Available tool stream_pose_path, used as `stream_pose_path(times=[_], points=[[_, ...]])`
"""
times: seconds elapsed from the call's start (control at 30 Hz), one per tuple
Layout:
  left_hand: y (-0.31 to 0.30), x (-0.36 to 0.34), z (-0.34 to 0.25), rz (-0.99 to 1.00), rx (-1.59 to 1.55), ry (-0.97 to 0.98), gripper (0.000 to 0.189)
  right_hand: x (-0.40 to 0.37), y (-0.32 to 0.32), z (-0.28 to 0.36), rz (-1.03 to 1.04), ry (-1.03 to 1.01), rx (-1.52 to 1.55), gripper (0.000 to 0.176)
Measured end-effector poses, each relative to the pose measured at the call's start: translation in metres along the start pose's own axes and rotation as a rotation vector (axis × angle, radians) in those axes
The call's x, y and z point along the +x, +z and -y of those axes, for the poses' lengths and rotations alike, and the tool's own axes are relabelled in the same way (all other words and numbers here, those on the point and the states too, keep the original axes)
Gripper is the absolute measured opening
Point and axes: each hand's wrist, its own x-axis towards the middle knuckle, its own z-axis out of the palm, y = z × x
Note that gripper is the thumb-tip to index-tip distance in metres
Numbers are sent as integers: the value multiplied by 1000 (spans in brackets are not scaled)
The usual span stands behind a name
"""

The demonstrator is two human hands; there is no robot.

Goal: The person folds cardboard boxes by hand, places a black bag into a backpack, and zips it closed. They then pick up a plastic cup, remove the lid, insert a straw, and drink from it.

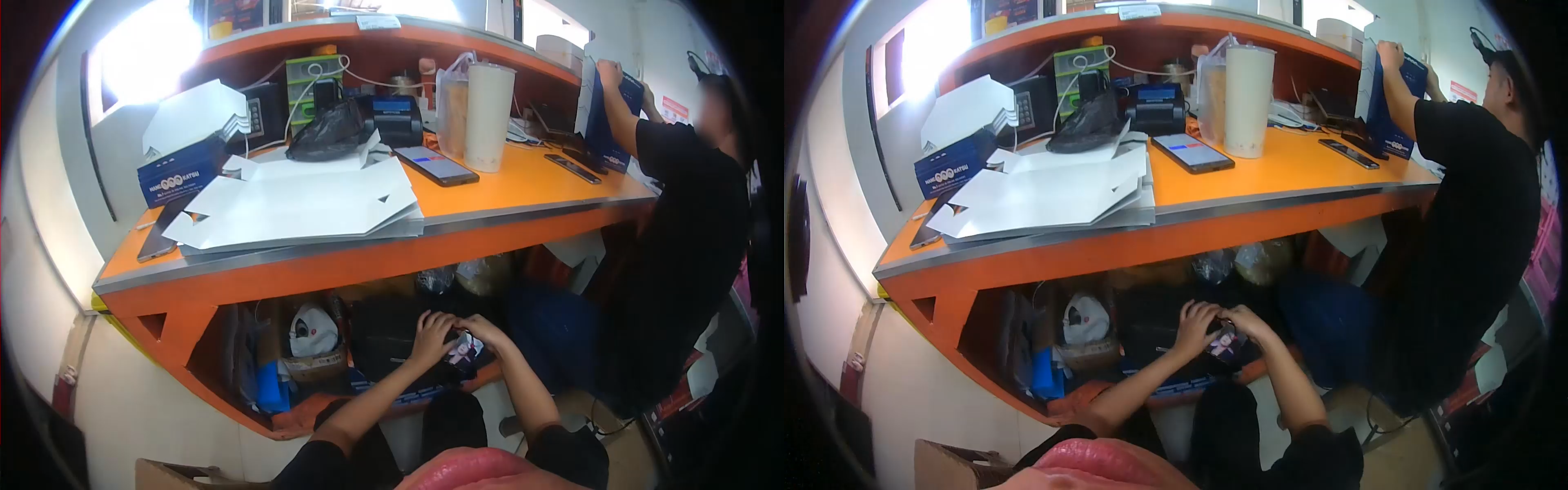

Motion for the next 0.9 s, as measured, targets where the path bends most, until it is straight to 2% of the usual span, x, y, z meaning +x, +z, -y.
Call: stream_pose_path(times=[0.07,0.1,0.17,0.23,0.27,0.3,0.37,0.43,0.47,0.53,0.57,0.63,0.67,0.7,0.77,0.9], points=[[7,1,4,19,-43,-52,47,-10,-6,22,43,137,-108,31],[12,0,8,33,-67,-83,47,-23,-8,38,127,184,61,34],[24,-2,10,-110,-100,-91,33,-38,-8,53,197,148,188,37],[36,-2,18,-237,-239,-52,17,-56,7,67,104,95,284,36],[36,-2,19,-229,-152,-25,13,-58,3,61,115,55,292,34],[34,-2,18,-217,-67,2,13,-61,-2,54,126,17,302,31],[11,5,11,-118,-169,36,16,-53,-15,20,-69,2,268,23],[17,6,14,-149,-345,-8,18,-47,-4,-21,-229,-241,-61,25],[19,6,14,-128,-373,-58,20,-45,9,-32,-292,-328,-285,34],[21,6,17,-91,-391,-116,24,-48,36,-29,-370,-439,-370,34],[20,5,18,-75,-351,-84,24,-45,44,-31,-411,-507,-439,31],[15,8,19,-41,-261,-17,26,-37,50,-39,-429,-470,-408,24],[25,5,30,-74,-155,20,19,-33,51,-41,-438,-456,-392,21],[16,6,34,-3,-4,28,18,-30,49,-41,-427,-457,-382,18],[-8,6,38,-25,101,34,19,-30,44,-37,-408,-458,-360,13],[-65,1,46,-162,199,-160,26,-30,43,-36,-453,-467,-398,12]])
